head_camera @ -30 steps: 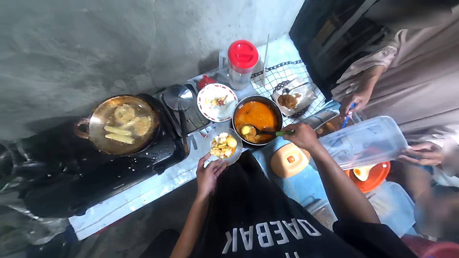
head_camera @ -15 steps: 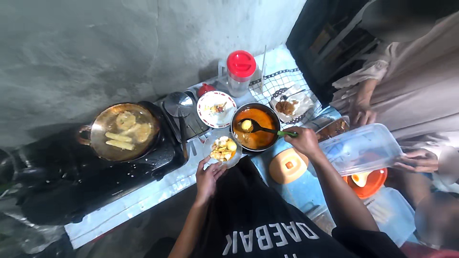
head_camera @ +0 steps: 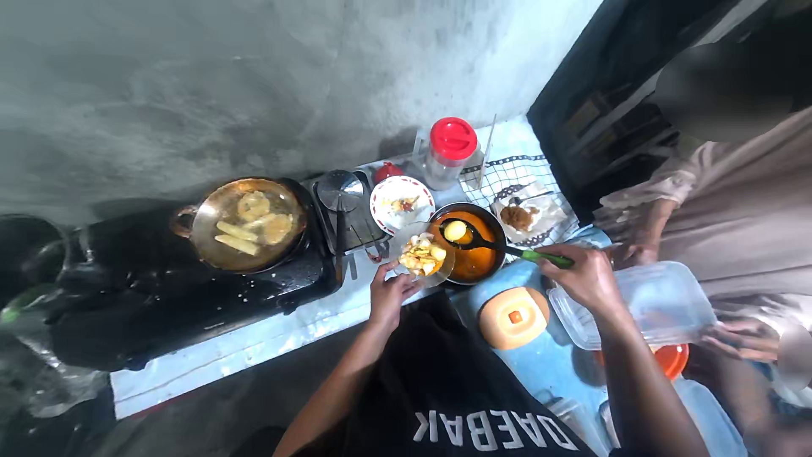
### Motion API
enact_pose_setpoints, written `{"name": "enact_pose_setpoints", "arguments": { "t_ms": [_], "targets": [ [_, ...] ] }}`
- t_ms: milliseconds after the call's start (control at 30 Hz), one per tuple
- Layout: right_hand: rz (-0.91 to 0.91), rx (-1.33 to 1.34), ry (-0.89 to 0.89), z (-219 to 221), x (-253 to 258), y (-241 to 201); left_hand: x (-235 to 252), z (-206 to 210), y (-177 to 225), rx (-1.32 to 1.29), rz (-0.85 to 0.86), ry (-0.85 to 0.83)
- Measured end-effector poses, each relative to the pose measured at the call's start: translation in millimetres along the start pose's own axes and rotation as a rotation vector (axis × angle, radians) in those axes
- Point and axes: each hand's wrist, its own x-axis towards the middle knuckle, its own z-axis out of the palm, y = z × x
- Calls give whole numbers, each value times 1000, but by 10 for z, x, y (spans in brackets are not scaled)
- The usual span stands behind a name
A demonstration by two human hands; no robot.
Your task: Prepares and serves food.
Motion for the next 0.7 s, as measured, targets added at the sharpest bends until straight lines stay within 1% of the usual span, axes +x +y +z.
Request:
{"name": "enact_pose_setpoints", "arguments": {
  "t_ms": [233,367,533,700],
  "targets": [
    [-183,-133,-16,-6,-116,-181,30,178,134,14,-24,-47],
    [-357,-194,103,34,-137,-140,38,177,178,12,-45,-54],
    [-595,-201,258,144,-108,61,48,143,207,0,-55,-54],
    [-650,-206,365,211,-156,132,66,111,216,-27,-55,-63]
  ]
}}
